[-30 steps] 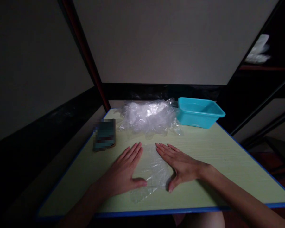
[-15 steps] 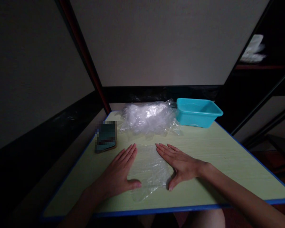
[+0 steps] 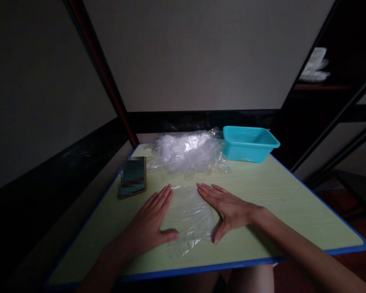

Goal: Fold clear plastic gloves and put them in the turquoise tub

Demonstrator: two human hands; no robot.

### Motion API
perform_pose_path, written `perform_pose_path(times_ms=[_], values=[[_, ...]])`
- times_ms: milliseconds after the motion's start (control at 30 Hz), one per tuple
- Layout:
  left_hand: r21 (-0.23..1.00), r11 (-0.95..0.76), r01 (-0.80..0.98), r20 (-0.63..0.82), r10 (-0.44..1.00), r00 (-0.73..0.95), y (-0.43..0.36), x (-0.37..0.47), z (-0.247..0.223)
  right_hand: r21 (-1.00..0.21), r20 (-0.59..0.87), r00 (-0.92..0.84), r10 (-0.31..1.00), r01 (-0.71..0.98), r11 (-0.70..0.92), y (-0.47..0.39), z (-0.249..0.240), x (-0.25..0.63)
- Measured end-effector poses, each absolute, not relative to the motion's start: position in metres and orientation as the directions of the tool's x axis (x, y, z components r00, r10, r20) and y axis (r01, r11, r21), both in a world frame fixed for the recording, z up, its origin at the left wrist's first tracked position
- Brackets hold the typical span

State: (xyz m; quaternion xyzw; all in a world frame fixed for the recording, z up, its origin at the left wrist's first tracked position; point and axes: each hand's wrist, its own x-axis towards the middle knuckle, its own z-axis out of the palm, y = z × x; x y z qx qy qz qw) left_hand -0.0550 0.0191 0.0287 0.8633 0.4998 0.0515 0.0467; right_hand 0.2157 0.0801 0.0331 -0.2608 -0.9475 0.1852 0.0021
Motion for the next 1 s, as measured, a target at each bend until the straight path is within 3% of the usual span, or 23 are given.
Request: perform_pose_path(times_ms=[500,867,1000], values=[[0.135,-0.561,0.817,0.128,0.827,0.547,0.012,-0.04,0.041,-0.37,-0.143,-0.833,0.534,0.545,0.752,0.08,0.035,0.213],[0.113,-0.536,0.837,0.076,0.844,0.53,0.011,-0.042,0.027,-0.392,-0.185,-0.827,0.531,0.557,0.732,0.078,0.039,0.211],[0.115,-0.565,0.817,0.121,0.824,0.553,0.009,-0.049,0.026,-0.446,-0.086,-0.84,0.536,0.514,0.733,0.079,0.034,0.216]])
